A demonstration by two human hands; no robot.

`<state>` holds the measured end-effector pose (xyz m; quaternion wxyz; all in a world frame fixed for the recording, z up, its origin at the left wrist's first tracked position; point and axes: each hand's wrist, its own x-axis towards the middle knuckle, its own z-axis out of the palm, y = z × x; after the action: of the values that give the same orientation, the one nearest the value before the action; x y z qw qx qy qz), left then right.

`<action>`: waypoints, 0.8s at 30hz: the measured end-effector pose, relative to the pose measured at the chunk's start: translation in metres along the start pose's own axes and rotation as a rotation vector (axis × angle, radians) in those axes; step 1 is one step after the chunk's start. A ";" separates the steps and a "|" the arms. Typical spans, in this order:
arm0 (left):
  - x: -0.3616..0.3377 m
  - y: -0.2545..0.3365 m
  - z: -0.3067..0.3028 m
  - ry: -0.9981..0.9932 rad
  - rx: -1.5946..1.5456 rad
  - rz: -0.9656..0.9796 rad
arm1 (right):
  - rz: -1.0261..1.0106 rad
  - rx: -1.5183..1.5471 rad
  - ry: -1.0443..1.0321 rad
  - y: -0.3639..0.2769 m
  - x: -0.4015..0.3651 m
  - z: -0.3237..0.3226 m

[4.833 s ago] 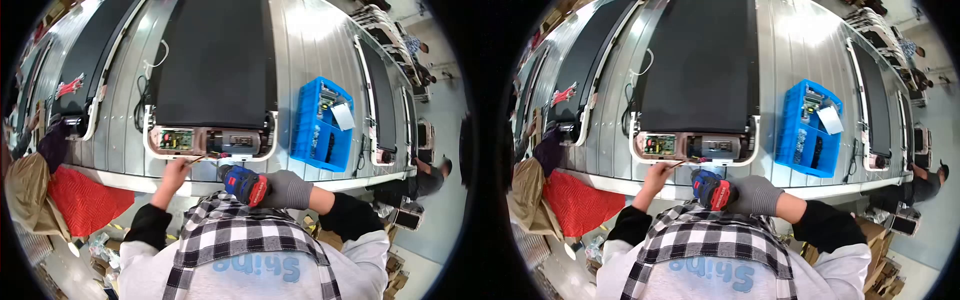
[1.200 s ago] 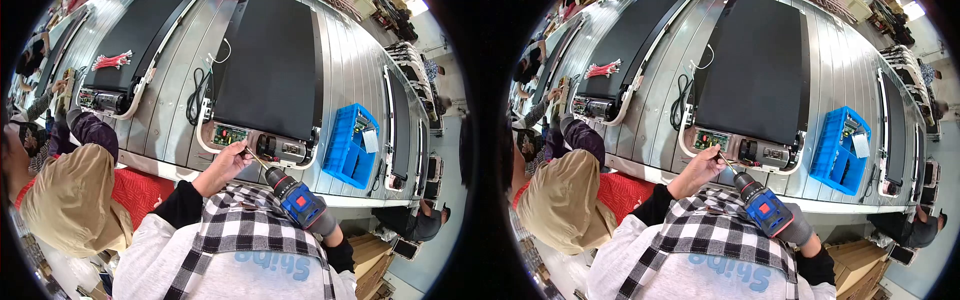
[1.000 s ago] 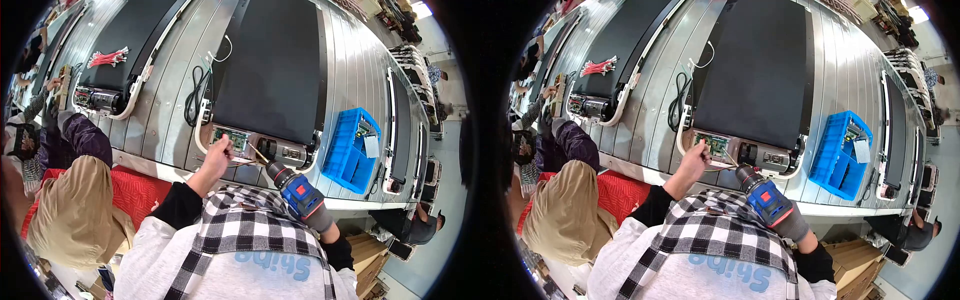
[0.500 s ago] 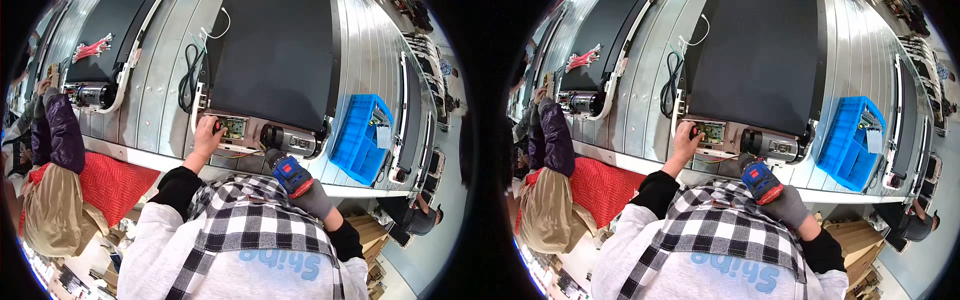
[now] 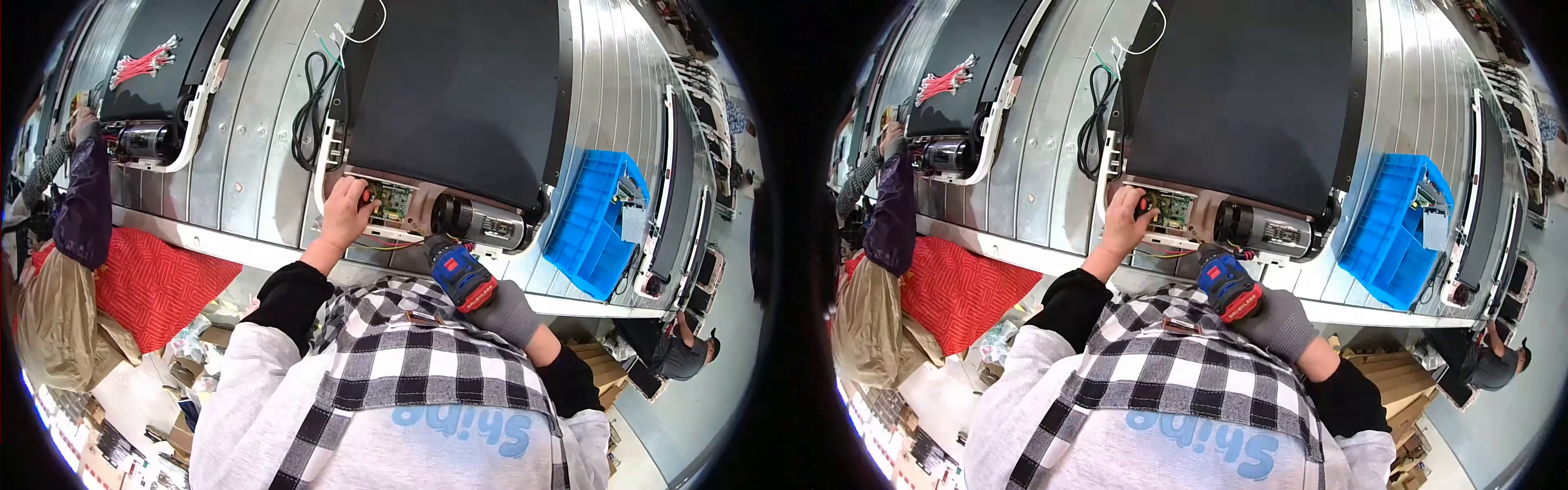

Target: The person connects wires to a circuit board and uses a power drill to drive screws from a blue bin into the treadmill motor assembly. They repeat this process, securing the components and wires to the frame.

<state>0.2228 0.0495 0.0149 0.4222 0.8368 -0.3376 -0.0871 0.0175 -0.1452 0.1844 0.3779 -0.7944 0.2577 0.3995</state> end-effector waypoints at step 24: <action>0.004 -0.001 -0.001 -0.016 0.010 0.026 | 0.024 -0.507 -0.226 -0.081 0.034 -0.047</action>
<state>0.2263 0.0478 0.0155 0.4164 0.8337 -0.3523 -0.0868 0.1147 -0.1398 0.2072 0.1887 -0.8109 0.1151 0.5419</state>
